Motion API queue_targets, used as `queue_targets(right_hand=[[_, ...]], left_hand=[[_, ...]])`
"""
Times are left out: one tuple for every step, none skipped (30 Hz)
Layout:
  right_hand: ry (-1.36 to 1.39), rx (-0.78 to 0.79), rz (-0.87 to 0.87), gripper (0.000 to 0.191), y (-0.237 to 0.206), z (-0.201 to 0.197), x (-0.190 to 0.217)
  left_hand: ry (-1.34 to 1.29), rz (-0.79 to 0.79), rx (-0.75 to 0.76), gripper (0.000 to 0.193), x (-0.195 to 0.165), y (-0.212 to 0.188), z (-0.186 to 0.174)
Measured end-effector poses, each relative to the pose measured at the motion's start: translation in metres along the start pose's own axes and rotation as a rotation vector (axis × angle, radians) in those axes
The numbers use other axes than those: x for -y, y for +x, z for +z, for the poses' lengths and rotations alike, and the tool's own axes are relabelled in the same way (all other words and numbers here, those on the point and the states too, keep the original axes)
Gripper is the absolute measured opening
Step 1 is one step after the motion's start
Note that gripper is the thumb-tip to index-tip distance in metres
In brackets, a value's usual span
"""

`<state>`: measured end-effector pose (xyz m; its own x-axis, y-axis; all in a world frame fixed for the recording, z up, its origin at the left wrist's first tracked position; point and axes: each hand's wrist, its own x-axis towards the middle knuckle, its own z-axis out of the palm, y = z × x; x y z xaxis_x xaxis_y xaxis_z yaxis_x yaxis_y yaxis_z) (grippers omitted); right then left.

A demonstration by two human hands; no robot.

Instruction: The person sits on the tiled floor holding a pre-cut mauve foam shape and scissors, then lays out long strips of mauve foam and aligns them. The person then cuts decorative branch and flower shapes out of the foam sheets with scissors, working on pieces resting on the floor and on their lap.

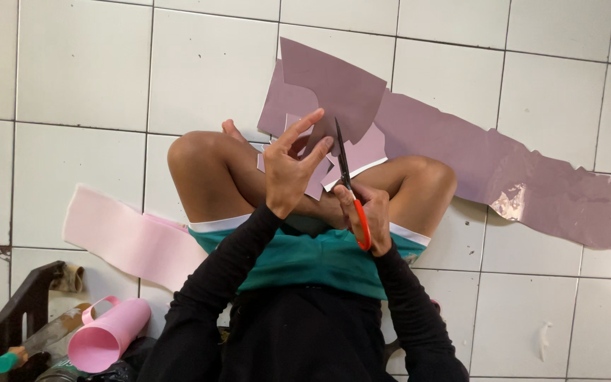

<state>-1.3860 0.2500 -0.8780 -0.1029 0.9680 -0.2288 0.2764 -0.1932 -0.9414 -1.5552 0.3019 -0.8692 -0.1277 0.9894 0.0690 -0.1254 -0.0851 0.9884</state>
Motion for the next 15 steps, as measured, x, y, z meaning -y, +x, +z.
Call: queue_targets(right_hand=[[-0.051, -0.024, -0.012, 0.048, 0.000, 0.000, 0.000], [-0.041, -0.020, 0.005, 0.045, 0.000, 0.000, 0.001], [-0.030, -0.016, 0.021, 0.043, -0.001, -0.001, 0.003], [-0.019, -0.012, 0.039, 0.041, -0.002, -0.002, 0.005], [-0.042, 0.003, 0.025, 0.038, -0.002, -0.004, 0.008], [-0.065, 0.019, 0.012, 0.035, -0.002, -0.006, 0.011], [-0.087, 0.036, 0.003, 0.033, -0.004, -0.007, 0.014], [-0.063, 0.052, 0.030, 0.034, -0.005, -0.008, 0.016], [-0.039, 0.068, 0.053, 0.034, -0.004, -0.010, 0.018], [-0.015, 0.082, 0.072, 0.034, -0.002, -0.011, 0.019], [0.039, 0.106, 0.058, 0.035, 0.000, -0.012, 0.020], [0.093, 0.132, 0.050, 0.038, 0.002, -0.012, 0.019], [0.148, 0.156, 0.044, 0.040, 0.004, -0.013, 0.018], [0.187, 0.170, 0.049, 0.041, 0.007, -0.014, 0.017], [0.225, 0.184, 0.050, 0.042, 0.010, -0.014, 0.015]], left_hand=[[-0.013, 0.061, 0.004, 0.047, 0.001, 0.001, 0.000], [-0.026, 0.124, 0.009, 0.048, 0.002, 0.003, -0.001], [-0.038, 0.187, 0.015, 0.049, 0.003, 0.006, -0.002], [-0.089, 0.045, 0.012, 0.055, 0.003, 0.010, -0.004], [-0.140, -0.097, 0.011, 0.062, 0.002, 0.016, -0.009], [-0.192, -0.241, 0.012, 0.068, 0.002, 0.022, -0.013], [-0.168, -0.215, 0.071, 0.060, 0.001, 0.027, -0.017], [-0.144, -0.190, 0.131, 0.052, 0.001, 0.031, -0.021], [-0.120, -0.160, 0.192, 0.045, 0.000, 0.031, -0.022], [-0.094, -0.174, 0.178, 0.044, 0.000, 0.031, -0.022], [-0.068, -0.192, 0.167, 0.044, -0.001, 0.028, -0.021], [-0.041, -0.215, 0.154, 0.044, -0.001, 0.021, -0.019], [0.021, -0.191, 0.158, 0.043, -0.001, 0.016, -0.017], [0.082, -0.163, 0.162, 0.043, -0.002, 0.011, -0.015], [0.143, -0.133, 0.164, 0.042, -0.002, 0.007, -0.014]])
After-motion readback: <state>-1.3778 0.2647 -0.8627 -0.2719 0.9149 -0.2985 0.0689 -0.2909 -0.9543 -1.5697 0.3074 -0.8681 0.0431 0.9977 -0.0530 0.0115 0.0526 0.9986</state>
